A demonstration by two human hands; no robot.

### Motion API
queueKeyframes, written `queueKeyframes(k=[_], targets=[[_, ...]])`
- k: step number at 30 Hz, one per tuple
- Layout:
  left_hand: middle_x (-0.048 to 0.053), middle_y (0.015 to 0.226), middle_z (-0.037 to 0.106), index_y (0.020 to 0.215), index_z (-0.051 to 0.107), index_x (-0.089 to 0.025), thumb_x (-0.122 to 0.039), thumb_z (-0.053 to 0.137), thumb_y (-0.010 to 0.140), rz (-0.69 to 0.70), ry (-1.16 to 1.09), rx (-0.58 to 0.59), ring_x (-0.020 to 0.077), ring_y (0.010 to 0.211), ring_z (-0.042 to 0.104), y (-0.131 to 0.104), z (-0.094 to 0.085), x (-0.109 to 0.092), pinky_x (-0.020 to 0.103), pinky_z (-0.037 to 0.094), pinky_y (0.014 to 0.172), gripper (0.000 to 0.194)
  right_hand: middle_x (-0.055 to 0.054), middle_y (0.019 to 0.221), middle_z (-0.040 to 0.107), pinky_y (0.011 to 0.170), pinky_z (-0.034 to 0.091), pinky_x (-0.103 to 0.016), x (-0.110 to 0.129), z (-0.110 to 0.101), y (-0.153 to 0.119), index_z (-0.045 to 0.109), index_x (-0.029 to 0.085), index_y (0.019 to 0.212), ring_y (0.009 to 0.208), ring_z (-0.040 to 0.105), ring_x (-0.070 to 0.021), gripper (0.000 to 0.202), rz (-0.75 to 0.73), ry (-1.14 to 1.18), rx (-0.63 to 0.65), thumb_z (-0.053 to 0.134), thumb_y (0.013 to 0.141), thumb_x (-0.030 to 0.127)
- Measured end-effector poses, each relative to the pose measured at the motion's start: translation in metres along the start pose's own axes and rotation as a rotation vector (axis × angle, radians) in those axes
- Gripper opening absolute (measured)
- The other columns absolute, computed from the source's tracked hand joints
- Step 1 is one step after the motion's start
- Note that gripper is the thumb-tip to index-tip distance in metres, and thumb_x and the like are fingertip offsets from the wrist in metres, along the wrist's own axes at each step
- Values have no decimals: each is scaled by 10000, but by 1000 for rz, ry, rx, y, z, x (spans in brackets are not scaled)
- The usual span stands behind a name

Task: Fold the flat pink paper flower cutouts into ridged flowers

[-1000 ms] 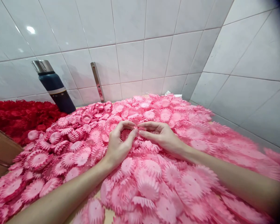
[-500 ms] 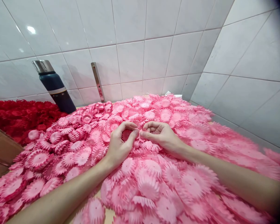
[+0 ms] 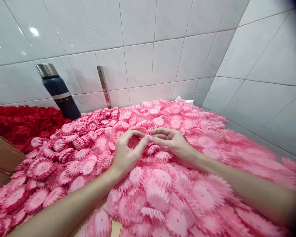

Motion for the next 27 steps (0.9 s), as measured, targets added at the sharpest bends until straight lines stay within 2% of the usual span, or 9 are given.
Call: queueKeyframes(k=[2, 8, 15, 27], targets=[[48, 852, 675, 811, 632, -179, -261, 659, 794, 17, 0, 0, 180, 824, 623, 0, 0, 0, 317, 483, 803, 88, -13, 843, 722, 682, 552, -251, 0, 0, 0, 702, 218, 858, 738, 669, -128, 250, -3, 6, 1, 803, 641, 287], [45, 853, 675, 816, 639, -178, -180, 642, 802, 43, -13, -24, 175, 839, 624, 1, -1, 3, 318, 483, 811, 14, -5, 871, 726, 795, 548, -285, 0, -2, 2, 705, 231, 868, 819, 676, -138, 255, -12, 32, 3, 804, 641, 288], [54, 830, 701, 796, 674, -175, -214, 667, 783, -19, -1, -45, 185, 804, 640, -1, -3, 9, 329, 497, 776, 43, -6, 876, 725, 751, 570, -263, 1, 0, 1, 694, 215, 853, 779, 685, -130, 252, -21, -3, 2, 809, 632, 254], [65, 898, 689, 785, 668, -178, -151, 615, 805, 59, 1, -37, 193, 883, 633, 0, -2, 5, 336, 493, 824, 62, -18, 900, 726, 795, 583, -314, 4, 5, 0, 693, 198, 861, 834, 695, -164, 289, -57, 16, 53, 822, 602, 208]])
Point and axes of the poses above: each hand's wrist, its own y-axis towards the middle knuckle, its own z-axis out of the palm, x = y × z, the point moved 8 cm from there along y, towards the middle knuckle
